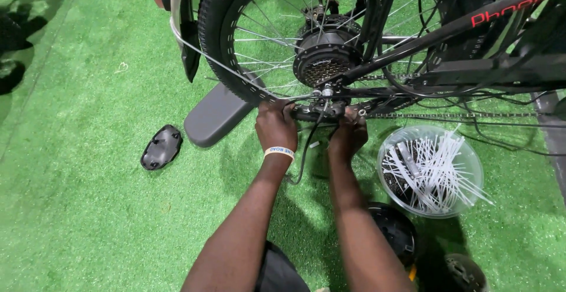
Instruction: The person secures wires on the rear wheel and chain area of an electric bicycle using white zip ties and a cutting tool. They then move to the handlebars to organize cables and later walk around the workspace carrying a container of zip ties.
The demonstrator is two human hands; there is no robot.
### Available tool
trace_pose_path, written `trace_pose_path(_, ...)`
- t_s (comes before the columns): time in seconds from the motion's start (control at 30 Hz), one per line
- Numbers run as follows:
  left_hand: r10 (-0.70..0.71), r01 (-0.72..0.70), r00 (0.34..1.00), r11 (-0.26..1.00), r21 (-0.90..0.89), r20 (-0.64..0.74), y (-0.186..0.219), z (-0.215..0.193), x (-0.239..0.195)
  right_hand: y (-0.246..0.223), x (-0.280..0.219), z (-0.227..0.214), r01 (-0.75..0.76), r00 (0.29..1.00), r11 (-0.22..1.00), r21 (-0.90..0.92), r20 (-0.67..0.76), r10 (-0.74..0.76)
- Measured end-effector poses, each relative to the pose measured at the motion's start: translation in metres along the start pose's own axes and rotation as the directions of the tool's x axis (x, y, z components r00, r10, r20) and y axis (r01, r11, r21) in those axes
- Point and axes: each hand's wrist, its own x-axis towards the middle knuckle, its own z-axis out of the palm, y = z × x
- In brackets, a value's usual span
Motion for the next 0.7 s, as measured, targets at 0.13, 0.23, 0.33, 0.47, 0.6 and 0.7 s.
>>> trace_pose_path(0.13, 0.038, -0.038, 0.999, 0.999, -0.025, -0.003, 0.004, -0.003, -0.003, -0.003, 0.034, -0.007, -0.395, 0.904, 0.842, 0.368, -0.008, 0.427)
trace_pose_path(0.23, 0.089, -0.104, 0.993, 0.974, -0.199, -0.079, 0.006, 0.007, -0.008, 0.038, 0.068, -0.005, -0.417, 0.832, 0.603, 0.68, 0.019, 0.554)
trace_pose_path(0.33, 0.018, -0.05, 0.992, 0.966, -0.254, -0.128, 0.009, 0.012, -0.011, 0.006, 0.065, -0.02, -0.418, 0.827, 0.537, 0.733, 0.063, 0.558)
trace_pose_path(0.47, -0.103, 0.067, 0.985, 0.967, -0.246, -0.137, 0.012, 0.023, -0.013, -0.02, 0.047, -0.036, -0.454, 0.82, 0.488, 0.745, 0.136, 0.556)
trace_pose_path(0.6, -0.189, 0.132, 0.965, 0.949, -0.288, -0.18, 0.015, 0.04, -0.012, -0.049, 0.023, -0.033, -0.413, 0.852, 0.572, 0.709, 0.079, 0.517)
trace_pose_path(0.7, -0.271, 0.21, 0.946, 0.931, -0.3, -0.177, 0.016, 0.044, -0.014, -0.028, 0.031, -0.012, -0.384, 0.89, 0.732, 0.562, 0.015, 0.456)
